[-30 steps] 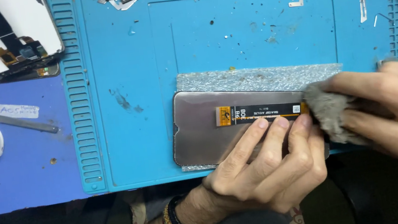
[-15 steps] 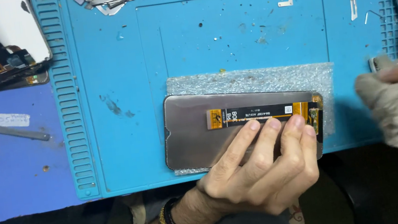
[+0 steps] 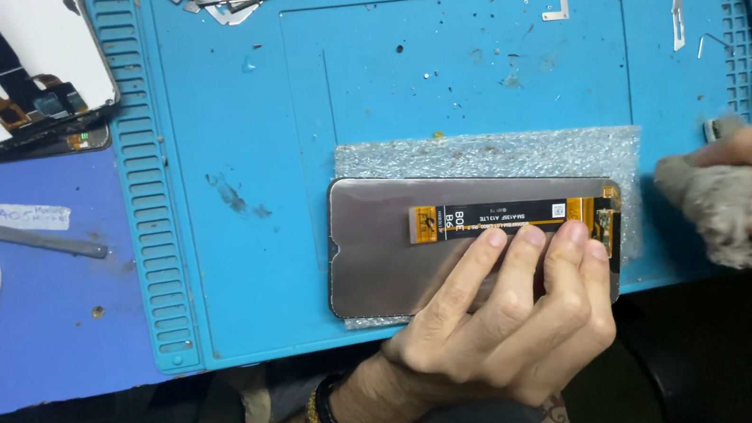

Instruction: The person wipes a rectangular electronic component with a grey cloth, then uses a white cloth to wipe the same component. The person repeatedly wipes the component's surface and edges, occasionally lifting and repositioning it on the workbench.

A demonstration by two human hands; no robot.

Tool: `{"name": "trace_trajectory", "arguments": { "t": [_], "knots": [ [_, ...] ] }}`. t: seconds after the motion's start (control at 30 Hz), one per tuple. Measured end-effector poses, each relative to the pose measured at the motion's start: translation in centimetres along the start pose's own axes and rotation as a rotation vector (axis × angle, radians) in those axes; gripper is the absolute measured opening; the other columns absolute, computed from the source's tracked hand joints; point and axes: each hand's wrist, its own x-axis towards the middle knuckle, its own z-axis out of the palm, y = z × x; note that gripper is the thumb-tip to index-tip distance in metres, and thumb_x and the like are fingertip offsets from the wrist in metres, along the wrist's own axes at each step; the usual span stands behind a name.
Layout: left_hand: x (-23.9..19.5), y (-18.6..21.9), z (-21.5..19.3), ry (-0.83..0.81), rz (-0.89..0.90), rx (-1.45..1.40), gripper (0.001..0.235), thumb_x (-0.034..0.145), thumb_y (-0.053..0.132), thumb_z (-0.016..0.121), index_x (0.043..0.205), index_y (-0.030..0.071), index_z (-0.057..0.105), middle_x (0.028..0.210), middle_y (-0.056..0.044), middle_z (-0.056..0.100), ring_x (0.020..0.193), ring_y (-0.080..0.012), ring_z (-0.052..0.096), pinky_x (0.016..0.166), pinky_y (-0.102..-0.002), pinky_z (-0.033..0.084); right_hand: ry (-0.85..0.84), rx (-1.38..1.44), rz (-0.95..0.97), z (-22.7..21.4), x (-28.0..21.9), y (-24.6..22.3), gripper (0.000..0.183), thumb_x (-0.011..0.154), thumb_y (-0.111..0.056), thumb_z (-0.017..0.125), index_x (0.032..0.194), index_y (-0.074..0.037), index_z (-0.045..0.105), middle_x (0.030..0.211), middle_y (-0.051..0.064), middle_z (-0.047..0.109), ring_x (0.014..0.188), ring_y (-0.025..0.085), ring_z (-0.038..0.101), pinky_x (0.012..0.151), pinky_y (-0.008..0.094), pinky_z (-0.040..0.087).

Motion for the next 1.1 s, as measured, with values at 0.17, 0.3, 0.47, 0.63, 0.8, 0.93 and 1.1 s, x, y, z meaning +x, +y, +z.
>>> {"name": "trace_trajectory", "arguments": {
  "t": [0.17, 0.3, 0.47, 0.63, 0.8, 0.93, 1.1],
  "knots": [
    [0.1, -0.1, 0.1, -0.001, 0.025, 0.012, 0.004, 0.112, 0.029, 0.072, 0.111, 0.027, 0.075, 0.111, 0.015, 0.074, 0.105, -0.0029, 0.069, 0.1, -0.018, 0.059, -0.212, 0.276, 0.759, -1.3, 4.0, -3.9, 0.041, 0.078, -0.034, 0.062, 0.11, -0.028, 0.087, 0.05, 0.013, 0.086, 0.027, 0.03, 0.066, 0.039, 0.039, 0.043],
    [0.1, 0.0, 0.2, 0.01, 0.018, 0.013, 0.006, 0.112, 0.028, 0.07, 0.11, 0.027, 0.075, 0.111, 0.015, 0.074, 0.104, -0.0033, 0.068, 0.1, -0.018, 0.059, 0.049, 0.002, 0.064, -0.7, 2.7, -4.5, 0.04, 0.096, -0.02, 0.054, 0.132, -0.007, 0.065, 0.143, 0.002, 0.065, 0.069, 0.022, 0.06, 0.067, 0.04, 0.051],
    [-0.1, -0.1, 0.2, 0.017, 0.02, 0.028, 0.006, 0.113, 0.029, 0.069, 0.112, 0.028, 0.075, 0.112, 0.015, 0.074, 0.104, -0.0018, 0.07, 0.1, -0.017, 0.059, -0.009, -0.026, 0.118, -0.1, -0.2, -2.7, 0.047, 0.065, -0.005, 0.067, 0.11, -0.015, 0.075, 0.148, 0.007, 0.064, 0.116, 0.023, 0.066, 0.099, 0.033, 0.05],
    [0.0, -0.3, 0.2, 0.023, 0.034, 0.029, 0.005, 0.112, 0.028, 0.07, 0.111, 0.027, 0.075, 0.111, 0.015, 0.074, 0.103, -0.0022, 0.069, 0.099, -0.017, 0.059, 0.092, 0.078, 0.253, 0.0, 1.5, -4.9, 0.036, 0.09, -0.012, 0.061, 0.123, -0.004, 0.072, 0.136, 0.013, 0.068, 0.077, 0.023, 0.06, 0.07, 0.036, 0.047],
    [-0.3, -0.4, 0.3, 0.043, 0.027, 0.052, 0.009, 0.113, 0.021, 0.069, 0.111, 0.028, 0.075, 0.111, 0.015, 0.072, 0.103, -0.0017, 0.068, 0.1, -0.017, 0.059, 0.105, -0.07, -0.233, -2.4, 6.1, -5.5, 0.024, 0.097, -0.016, 0.055, 0.11, 0.001, 0.065, 0.14, 0.02, 0.064, 0.07, 0.029, 0.054, 0.066, 0.042, 0.048],
    [-0.4, -0.4, 0.2, 0.047, 0.023, 0.037, 0.022, 0.113, 0.019, 0.053, 0.108, 0.028, 0.072, 0.107, 0.014, 0.071, 0.105, -0.0032, 0.069, 0.103, -0.018, 0.058, 0.001, -0.121, -0.364, -2.9, 7.2, -4.9, 0.03, 0.102, -0.022, 0.04, 0.104, -0.006, 0.066, 0.142, 0.017, 0.061, 0.068, 0.028, 0.056, 0.058, 0.041, 0.049],
    [-0.6, -0.5, 0.3, 0.074, 0.024, 0.059, 0.016, 0.114, 0.02, 0.06, 0.11, 0.029, 0.073, 0.109, 0.015, 0.073, 0.104, -0.0019, 0.068, 0.102, -0.016, 0.059, 0.037, -0.164, -0.345, -2.5, 7.0, -5.4, 0.032, 0.1, -0.02, 0.041, 0.092, -0.003, 0.067, 0.142, 0.023, 0.064, 0.055, 0.027, 0.045, 0.053, 0.042, 0.042]
  ]
}}
